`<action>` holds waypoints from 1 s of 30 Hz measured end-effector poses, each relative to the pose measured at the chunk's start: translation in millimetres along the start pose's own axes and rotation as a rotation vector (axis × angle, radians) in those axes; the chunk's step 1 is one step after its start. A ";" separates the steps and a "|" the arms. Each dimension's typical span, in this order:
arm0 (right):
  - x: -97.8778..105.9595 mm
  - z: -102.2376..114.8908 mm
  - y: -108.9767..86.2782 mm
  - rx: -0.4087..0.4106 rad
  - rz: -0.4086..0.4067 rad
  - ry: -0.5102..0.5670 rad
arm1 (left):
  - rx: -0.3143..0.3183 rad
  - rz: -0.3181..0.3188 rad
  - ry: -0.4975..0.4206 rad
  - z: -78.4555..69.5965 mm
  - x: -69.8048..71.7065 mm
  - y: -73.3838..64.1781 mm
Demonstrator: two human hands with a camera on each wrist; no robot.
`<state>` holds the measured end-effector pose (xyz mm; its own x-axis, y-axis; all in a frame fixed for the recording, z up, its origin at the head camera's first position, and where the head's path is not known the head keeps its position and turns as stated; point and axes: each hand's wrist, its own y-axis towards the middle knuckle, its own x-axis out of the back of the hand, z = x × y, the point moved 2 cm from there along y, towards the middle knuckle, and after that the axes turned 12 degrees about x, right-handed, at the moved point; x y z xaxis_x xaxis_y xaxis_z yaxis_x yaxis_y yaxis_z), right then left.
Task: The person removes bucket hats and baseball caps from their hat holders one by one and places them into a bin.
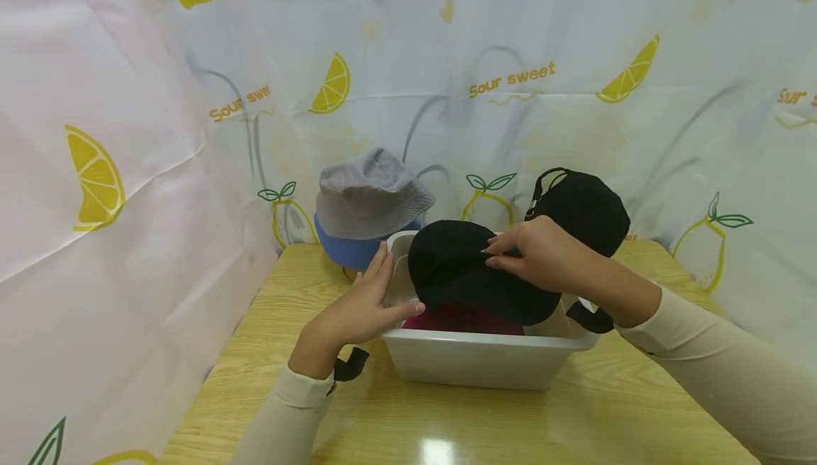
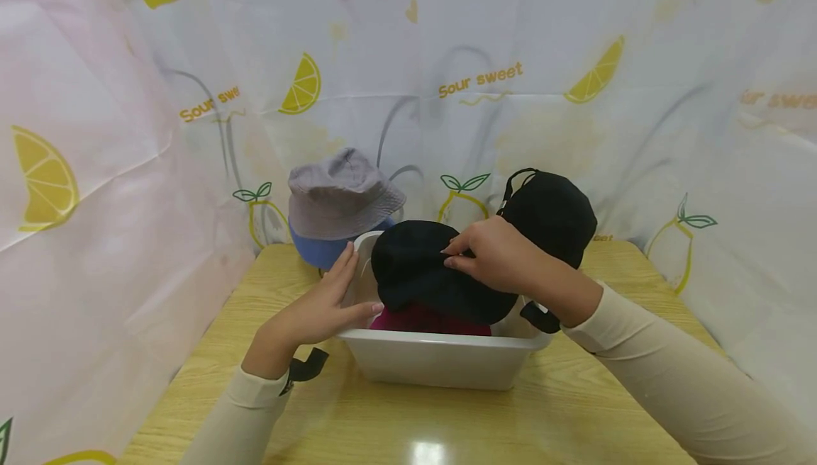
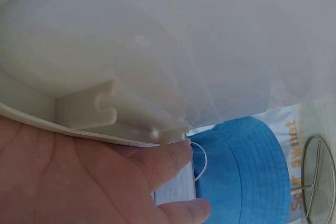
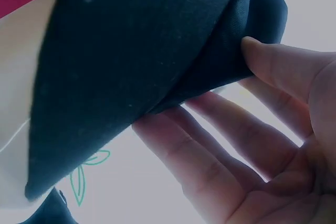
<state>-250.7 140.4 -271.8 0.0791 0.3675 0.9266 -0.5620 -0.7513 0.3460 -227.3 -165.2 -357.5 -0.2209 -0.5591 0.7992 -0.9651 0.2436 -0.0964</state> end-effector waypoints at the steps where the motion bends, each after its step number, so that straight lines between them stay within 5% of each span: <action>1: 0.0 1.0 -0.1 0.001 0.003 0.004 | 0.001 0.000 0.001 -0.2 0.2 -0.1; 13: -2.1 9.9 -1.9 0.061 0.040 0.009 | -0.004 0.003 0.011 0.5 0.8 0.6; 21: -8.0 5.0 1.4 0.104 0.102 0.083 | -0.003 0.001 0.016 1.4 -0.2 0.4; 30: -17.3 -5.5 9.5 0.138 0.124 0.052 | -0.017 -0.009 0.016 1.3 -0.3 1.0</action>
<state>-262.0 129.9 -285.3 -0.0281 0.2925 0.9559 -0.4463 -0.8593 0.2498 -228.4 -165.9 -358.6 -0.2094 -0.5483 0.8096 -0.9645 0.2521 -0.0787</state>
